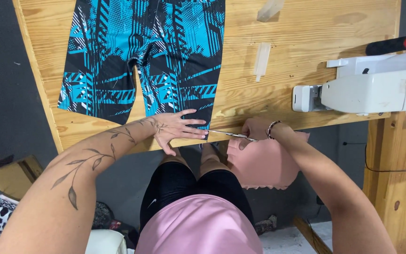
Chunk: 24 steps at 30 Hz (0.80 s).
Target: The person pins a blue and black patterned fabric on a wooden table, then uses scissors to cut along the pinned edges. The person removes the pins and continues cutting the fabric into smaller pieces.
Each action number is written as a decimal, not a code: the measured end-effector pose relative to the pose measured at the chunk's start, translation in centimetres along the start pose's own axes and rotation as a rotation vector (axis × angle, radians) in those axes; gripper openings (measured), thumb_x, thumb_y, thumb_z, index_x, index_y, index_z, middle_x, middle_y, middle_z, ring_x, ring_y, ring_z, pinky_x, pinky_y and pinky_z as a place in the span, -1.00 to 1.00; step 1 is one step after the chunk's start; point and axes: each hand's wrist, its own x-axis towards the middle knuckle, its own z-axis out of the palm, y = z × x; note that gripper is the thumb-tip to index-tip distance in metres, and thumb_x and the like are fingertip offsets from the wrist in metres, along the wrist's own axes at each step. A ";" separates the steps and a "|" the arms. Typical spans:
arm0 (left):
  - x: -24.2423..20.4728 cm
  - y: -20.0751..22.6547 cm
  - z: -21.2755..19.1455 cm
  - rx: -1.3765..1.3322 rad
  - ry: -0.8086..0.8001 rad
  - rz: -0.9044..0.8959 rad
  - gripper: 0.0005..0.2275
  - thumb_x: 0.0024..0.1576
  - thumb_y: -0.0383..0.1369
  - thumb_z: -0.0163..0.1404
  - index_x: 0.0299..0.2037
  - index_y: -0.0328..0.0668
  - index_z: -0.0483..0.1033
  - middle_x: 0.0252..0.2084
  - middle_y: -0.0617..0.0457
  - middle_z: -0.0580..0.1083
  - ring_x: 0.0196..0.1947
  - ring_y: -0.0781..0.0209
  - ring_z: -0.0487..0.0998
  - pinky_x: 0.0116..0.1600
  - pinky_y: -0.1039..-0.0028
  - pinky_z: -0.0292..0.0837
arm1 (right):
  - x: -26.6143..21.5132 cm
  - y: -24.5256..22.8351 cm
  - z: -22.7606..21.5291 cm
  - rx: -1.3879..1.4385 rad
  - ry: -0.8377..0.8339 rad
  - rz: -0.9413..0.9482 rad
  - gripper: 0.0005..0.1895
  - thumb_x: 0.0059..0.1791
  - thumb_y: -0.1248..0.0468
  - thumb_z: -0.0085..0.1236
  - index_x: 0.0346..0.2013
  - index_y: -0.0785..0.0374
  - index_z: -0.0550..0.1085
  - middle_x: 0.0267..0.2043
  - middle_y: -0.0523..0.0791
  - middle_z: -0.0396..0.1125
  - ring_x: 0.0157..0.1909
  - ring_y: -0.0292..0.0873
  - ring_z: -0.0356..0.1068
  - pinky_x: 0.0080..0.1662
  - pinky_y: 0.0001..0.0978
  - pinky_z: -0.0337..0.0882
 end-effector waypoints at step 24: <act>9.1 15.2 5.8 -0.827 1.911 -1.841 -0.73 0.10 -0.46 0.20 0.01 -0.25 0.58 -0.05 -0.15 0.57 -0.05 0.08 0.61 0.09 0.36 0.57 | -2.1 0.5 -0.1 0.032 0.136 -0.259 -0.67 -0.26 0.13 0.44 -0.69 0.14 0.41 -0.69 -0.18 0.34 -0.46 -0.19 0.31 -0.28 -0.38 0.27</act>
